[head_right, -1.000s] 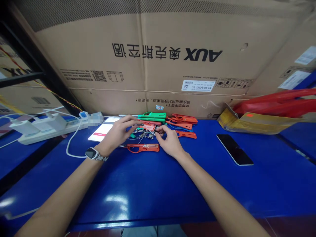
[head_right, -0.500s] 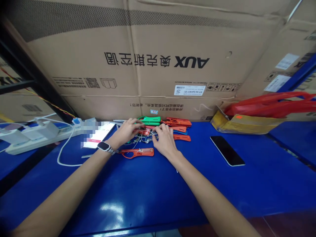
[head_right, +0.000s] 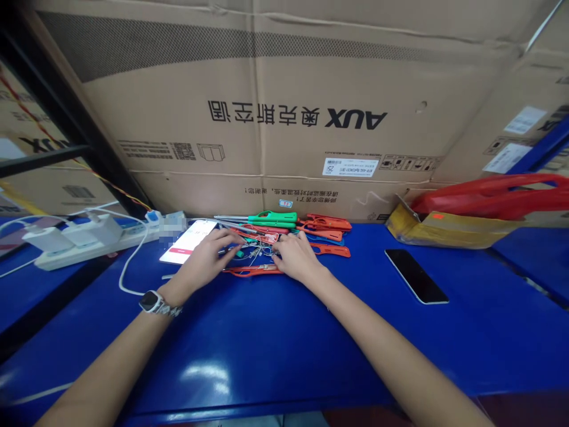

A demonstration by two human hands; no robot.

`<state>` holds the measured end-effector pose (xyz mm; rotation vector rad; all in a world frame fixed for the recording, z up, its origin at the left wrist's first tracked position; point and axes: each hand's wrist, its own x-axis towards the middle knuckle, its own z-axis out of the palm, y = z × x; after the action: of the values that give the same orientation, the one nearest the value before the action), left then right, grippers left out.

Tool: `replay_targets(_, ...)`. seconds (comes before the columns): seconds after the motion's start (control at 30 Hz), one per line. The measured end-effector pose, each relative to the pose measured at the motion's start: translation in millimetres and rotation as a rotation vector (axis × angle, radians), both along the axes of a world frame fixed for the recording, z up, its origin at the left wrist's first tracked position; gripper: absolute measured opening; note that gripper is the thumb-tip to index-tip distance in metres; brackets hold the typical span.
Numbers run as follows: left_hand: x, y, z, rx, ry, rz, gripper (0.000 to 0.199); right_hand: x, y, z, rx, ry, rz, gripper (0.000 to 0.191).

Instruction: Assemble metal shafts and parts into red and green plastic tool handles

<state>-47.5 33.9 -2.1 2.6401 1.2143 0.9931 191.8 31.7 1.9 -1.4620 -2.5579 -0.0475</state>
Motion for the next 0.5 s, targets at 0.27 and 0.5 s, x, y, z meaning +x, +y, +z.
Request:
replay_targets(0.27,-11,5,1.5,-0.072,-0.020,0.074,0.017,-8,13,21.3,-0.044,-0.052,0.155,0.004)
replay_targets(0.5,-12,3,4.3,-0.099,-0.027,0.124,0.016,10,14,17.3,-0.103,0.404,0.137,0.002)
